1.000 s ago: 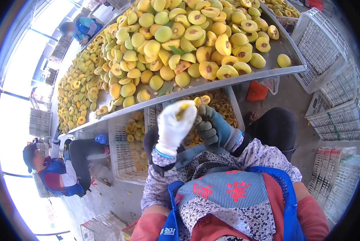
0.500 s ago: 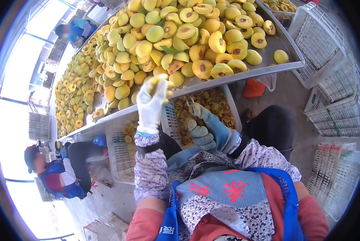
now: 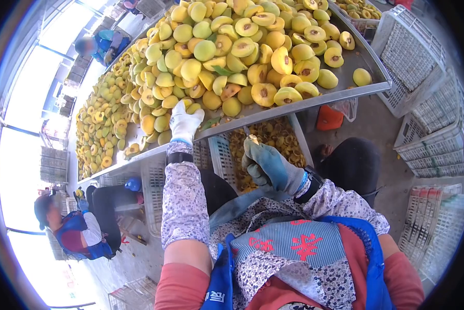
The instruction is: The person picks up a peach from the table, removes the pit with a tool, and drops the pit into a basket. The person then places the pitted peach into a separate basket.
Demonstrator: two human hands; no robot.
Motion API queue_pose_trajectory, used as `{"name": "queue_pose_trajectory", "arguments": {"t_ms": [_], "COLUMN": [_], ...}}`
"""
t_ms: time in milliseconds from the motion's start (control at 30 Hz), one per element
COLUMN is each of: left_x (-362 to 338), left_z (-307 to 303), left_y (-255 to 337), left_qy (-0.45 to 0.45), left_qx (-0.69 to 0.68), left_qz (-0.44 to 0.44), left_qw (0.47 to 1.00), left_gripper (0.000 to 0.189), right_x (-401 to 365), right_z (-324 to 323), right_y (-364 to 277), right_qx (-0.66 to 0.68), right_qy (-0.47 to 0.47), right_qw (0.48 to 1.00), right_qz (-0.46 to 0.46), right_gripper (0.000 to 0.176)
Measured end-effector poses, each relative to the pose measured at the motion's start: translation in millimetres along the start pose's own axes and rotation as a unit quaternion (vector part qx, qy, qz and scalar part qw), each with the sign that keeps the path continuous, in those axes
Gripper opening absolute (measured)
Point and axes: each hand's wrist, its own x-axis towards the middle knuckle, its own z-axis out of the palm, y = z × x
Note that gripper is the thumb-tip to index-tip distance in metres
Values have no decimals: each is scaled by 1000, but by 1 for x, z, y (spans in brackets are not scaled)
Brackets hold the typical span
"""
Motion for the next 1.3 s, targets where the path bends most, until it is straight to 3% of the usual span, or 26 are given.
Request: {"name": "queue_pose_trajectory", "arguments": {"t_ms": [67,133,167,267,333,400,433,500,533,633,867,933,967,1067,1133,1200,1233,1300], "left_x": [0,-10,-8,0,-2,-12,-21,-59,-88,-120,-136,-139,-143,-150,-150,-147,-147,-147], "left_z": [3,-3,-2,-1,-4,2,4,-3,-15,-8,24,32,38,44,44,43,43,40], "left_y": [-6,18,22,22,18,8,3,22,54,85,88,89,94,101,99,90,86,83], "left_qy": [-7,-90,-112,-79,-38,32,30,-14,-66,-63,-64,-83,-46,10,-2,-62,-62,-44], "left_qx": [-49,147,151,161,35,-242,-242,-361,-394,-310,-513,-634,-621,-565,-591,-627,-627,-470], "left_qz": [8,26,15,30,-2,84,82,229,192,224,139,51,55,81,53,43,42,164], "left_qw": [999,985,982,983,999,966,966,904,896,922,845,767,781,821,805,776,775,866], "left_gripper": [70,75,77,77,64,47,47,37,40,48,58,30,48,50,45,42,42,47], "right_x": [7,14,16,6,2,9,20,44,43,37,25,26,26,25,26,27,26,23], "right_z": [-3,-5,-3,4,2,-5,-10,-17,-15,-10,-10,-8,-8,-12,-19,-29,-32,-34], "right_y": [11,20,20,5,-2,3,13,38,38,28,28,32,34,35,35,36,37,35], "right_qx": [-21,-47,-41,-13,13,-59,-59,-214,-214,-307,-308,-277,-242,-223,-239,-398,-398,-423], "right_qy": [4,5,17,29,32,71,72,109,108,120,115,105,88,76,77,100,100,85], "right_qw": [999,996,996,998,999,993,993,903,905,885,890,901,917,933,933,885,885,843], "right_qz": [-41,-79,-81,-52,-20,-77,-75,-355,-352,-328,-316,-317,-303,-273,-256,-222,-221,-320], "right_gripper": [43,40,40,38,37,35,35,38,38,40,35,34,34,34,35,36,36,37]}}
